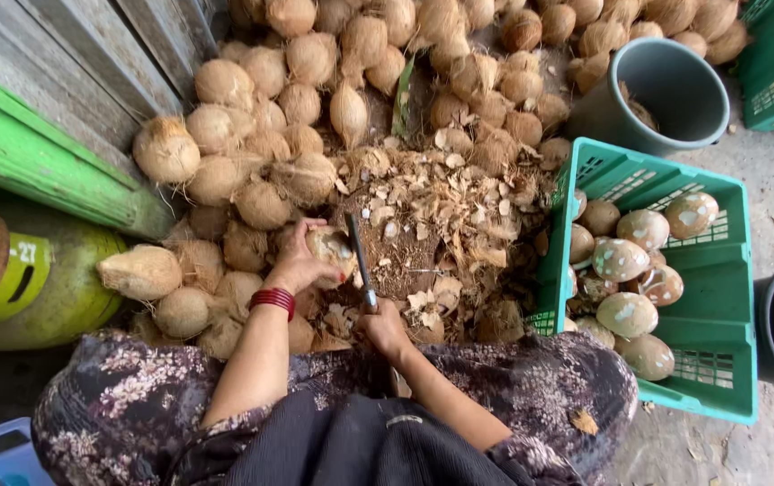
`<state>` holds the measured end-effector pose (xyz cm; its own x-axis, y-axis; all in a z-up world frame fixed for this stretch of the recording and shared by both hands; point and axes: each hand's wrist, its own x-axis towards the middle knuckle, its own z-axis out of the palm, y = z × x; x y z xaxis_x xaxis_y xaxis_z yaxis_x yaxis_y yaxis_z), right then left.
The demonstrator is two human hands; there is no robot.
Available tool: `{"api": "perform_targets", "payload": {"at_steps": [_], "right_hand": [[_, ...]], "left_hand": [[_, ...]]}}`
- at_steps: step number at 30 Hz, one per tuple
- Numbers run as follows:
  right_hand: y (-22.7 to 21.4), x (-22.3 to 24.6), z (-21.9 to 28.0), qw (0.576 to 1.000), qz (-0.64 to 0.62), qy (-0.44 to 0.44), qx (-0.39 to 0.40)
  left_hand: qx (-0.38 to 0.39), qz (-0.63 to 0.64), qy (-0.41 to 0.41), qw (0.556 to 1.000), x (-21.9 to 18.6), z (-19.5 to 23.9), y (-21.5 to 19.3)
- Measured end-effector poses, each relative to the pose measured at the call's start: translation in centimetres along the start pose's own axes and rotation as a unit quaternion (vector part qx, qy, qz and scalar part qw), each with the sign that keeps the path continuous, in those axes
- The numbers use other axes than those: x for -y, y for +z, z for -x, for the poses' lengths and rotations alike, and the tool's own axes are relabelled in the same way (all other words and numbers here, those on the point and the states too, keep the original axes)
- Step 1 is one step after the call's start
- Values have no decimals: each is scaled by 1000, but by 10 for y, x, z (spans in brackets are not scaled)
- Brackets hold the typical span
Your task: The person sits on the ground and uses a long metal tool to peel the fibrous husk off coconuts. They rotate each coconut while scraping away the husk and place the peeled coconuts into a green crate.
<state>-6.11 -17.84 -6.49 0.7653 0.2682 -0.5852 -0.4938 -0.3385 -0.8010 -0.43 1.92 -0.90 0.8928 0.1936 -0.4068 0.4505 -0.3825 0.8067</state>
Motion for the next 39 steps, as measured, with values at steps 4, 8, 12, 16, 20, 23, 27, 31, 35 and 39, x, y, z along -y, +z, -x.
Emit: {"api": "perform_targets", "payload": {"at_steps": [4,8,12,16,20,23,27,31,35,39], "right_hand": [[-7,19,8,997,78,-25,14],[-21,45,28,999,46,7,20],[-26,37,30,981,55,-183,-26],[-3,17,12,999,36,14,-4],[-5,21,9,993,72,89,8],[-18,39,19,995,-23,88,35],[-23,48,31,998,-41,-47,14],[5,34,16,1000,-4,-8,-24],[-2,32,8,996,-30,84,21],[-23,45,24,993,-111,41,32]], "left_hand": [[-48,-179,-14,983,-17,4,12],[-66,-239,-3,969,-12,4,21],[-80,-226,25,971,3,-7,23],[-86,-192,14,978,2,-5,20],[-58,-162,-33,985,-2,1,14],[-80,-145,-18,986,1,-4,12],[-90,-162,5,983,8,-7,18],[-80,-165,-27,983,9,-5,17],[-79,-113,8,990,23,-4,13],[-147,-112,201,962,32,-16,19]]}}
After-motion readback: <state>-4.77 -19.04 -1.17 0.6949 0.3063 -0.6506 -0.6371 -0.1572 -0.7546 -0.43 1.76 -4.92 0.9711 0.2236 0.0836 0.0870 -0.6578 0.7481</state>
